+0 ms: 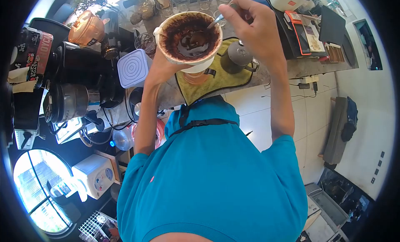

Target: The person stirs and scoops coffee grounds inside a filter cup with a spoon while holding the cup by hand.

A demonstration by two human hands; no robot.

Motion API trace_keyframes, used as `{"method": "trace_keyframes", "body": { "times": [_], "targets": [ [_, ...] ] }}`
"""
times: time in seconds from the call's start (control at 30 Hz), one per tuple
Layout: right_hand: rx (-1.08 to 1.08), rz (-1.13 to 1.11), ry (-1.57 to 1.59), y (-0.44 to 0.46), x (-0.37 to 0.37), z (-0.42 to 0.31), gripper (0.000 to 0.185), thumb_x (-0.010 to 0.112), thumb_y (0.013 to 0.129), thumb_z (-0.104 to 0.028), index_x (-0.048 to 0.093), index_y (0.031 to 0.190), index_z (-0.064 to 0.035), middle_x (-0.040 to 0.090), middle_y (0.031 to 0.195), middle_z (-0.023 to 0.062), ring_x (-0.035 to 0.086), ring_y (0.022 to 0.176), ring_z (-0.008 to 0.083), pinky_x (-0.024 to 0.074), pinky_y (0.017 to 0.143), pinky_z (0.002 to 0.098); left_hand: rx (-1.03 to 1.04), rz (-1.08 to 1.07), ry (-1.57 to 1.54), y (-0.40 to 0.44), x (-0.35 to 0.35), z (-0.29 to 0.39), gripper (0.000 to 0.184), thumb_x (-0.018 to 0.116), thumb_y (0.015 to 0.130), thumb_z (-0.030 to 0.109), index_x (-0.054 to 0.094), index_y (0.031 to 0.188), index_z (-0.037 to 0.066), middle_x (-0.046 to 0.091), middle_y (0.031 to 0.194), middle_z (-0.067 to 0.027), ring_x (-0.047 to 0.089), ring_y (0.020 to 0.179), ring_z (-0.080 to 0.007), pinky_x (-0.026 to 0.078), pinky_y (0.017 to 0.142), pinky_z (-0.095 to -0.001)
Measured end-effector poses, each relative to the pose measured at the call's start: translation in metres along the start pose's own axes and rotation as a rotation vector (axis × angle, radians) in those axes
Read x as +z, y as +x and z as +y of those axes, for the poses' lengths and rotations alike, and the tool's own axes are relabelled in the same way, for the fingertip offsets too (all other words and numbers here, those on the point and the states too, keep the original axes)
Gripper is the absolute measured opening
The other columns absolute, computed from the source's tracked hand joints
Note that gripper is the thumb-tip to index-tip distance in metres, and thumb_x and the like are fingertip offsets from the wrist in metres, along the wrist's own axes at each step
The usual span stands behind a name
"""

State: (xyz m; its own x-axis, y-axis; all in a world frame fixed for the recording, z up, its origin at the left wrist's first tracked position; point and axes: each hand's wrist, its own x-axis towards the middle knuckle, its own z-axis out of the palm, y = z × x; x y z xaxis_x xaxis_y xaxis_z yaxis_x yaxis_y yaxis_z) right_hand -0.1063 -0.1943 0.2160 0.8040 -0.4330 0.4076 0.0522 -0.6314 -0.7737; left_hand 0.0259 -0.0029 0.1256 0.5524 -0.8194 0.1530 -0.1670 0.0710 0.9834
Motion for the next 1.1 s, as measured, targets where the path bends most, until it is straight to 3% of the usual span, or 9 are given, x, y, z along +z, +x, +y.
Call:
{"method": "trace_keyframes", "body": {
  "times": [0.03,0.1,0.33,0.4,0.63,0.9,0.97,1.03,1.1],
  "targets": [
    [-0.001,0.001,-0.001,-0.001,0.002,-0.002,0.032,0.066,0.098,-0.023,0.06,0.076,-0.0017,0.044,0.063,-0.0084,0.035,0.058,0.0004,0.0246,0.053,0.022,0.002,-0.001,0.0,0.001,0.001,-0.002,0.095,0.091,0.057,0.002,0.047,0.141,0.004,0.06,0.135,-0.0099,0.059,0.123,-0.0212,0.048,0.108,-0.0377],
    [0.015,-0.019,-0.082,-0.004,0.008,0.001,0.03,0.069,0.096,-0.026,0.066,0.084,0.0021,0.048,0.061,-0.0037,0.04,0.059,0.0043,0.032,0.052,0.0256,0.099,0.043,-0.003,0.0,0.004,-0.008,0.064,0.089,0.064,0.013,0.065,0.122,-0.001,0.073,0.112,-0.011,0.068,0.102,-0.0179,0.054,0.091,-0.0344],
    [0.198,-0.048,0.234,-0.006,0.019,0.048,0.029,0.066,0.098,-0.021,0.06,0.075,-0.004,0.046,0.064,-0.0081,0.037,0.059,0.0003,0.0267,0.053,0.0217,0.042,0.037,0.052,-0.003,0.006,-0.013,0.065,0.089,0.066,0.014,0.064,0.123,-0.001,0.073,0.113,-0.0109,0.067,0.104,-0.0197,0.054,0.093,-0.0345],
    [0.187,-0.032,0.314,-0.003,0.017,0.048,0.03,0.067,0.096,-0.022,0.06,0.074,-0.0036,0.045,0.063,-0.0084,0.035,0.059,0.0003,0.0256,0.052,0.022,-0.032,-0.001,0.015,-0.002,0.006,-0.007,0.087,0.091,0.062,0.008,0.05,0.139,0.003,0.061,0.134,-0.0107,0.06,0.122,-0.021,0.048,0.107,-0.0371],
    [0.159,0.052,0.344,-0.01,0.001,0.017,0.033,0.068,0.097,-0.023,0.057,0.072,-0.0045,0.045,0.063,-0.0083,0.036,0.059,-0.0002,0.0256,0.052,0.0218,-0.022,-0.031,-0.03,0.003,0.008,-0.014,0.086,0.092,0.064,0.01,0.05,0.138,0.003,0.062,0.132,-0.0107,0.061,0.12,-0.0206,0.049,0.106,-0.0367],
    [0.176,0.074,0.0,-0.021,0.019,0.014,0.031,0.067,0.098,-0.02,0.058,0.074,-0.0024,0.042,0.064,-0.0099,0.034,0.06,-0.0006,0.0237,0.052,0.0214,-0.05,-0.008,0.014,-0.001,0.01,-0.016,0.079,0.09,0.068,0.013,0.052,0.137,0.003,0.063,0.13,-0.0104,0.062,0.119,-0.0199,0.049,0.104,-0.0354],
    [0.288,0.037,0.081,-0.022,0.023,0.03,0.027,0.067,0.095,-0.02,0.063,0.08,0.0024,0.046,0.059,-0.0039,0.038,0.058,0.0037,0.0291,0.052,0.0252,-0.025,0.03,0.023,-0.002,0.013,-0.014,0.073,0.089,0.068,0.015,0.057,0.132,0.002,0.068,0.124,-0.0115,0.065,0.113,-0.0206,0.051,0.1,-0.0352],
    [0.315,0.046,0.184,-0.021,0.024,0.041,0.03,0.067,0.096,-0.021,0.062,0.077,0.0017,0.045,0.06,-0.0062,0.036,0.058,0.0027,0.028,0.052,0.025,-0.007,0.069,0.03,-0.001,0.013,-0.015,0.068,0.089,0.067,0.017,0.061,0.127,0.0,0.072,0.117,-0.0127,0.068,0.108,-0.0213,0.052,0.096,-0.035],
    [0.308,0.065,0.34,-0.019,0.022,0.046,0.032,0.067,0.096,-0.022,0.061,0.074,0.0006,0.044,0.061,-0.0082,0.034,0.059,0.0018,0.0266,0.052,0.0246,-0.072,-0.008,0.024,0.0,0.01,-0.018,0.078,0.09,0.069,0.014,0.052,0.137,0.003,0.063,0.131,-0.01,0.061,0.119,-0.0199,0.049,0.104,-0.0355]
  ]
}}
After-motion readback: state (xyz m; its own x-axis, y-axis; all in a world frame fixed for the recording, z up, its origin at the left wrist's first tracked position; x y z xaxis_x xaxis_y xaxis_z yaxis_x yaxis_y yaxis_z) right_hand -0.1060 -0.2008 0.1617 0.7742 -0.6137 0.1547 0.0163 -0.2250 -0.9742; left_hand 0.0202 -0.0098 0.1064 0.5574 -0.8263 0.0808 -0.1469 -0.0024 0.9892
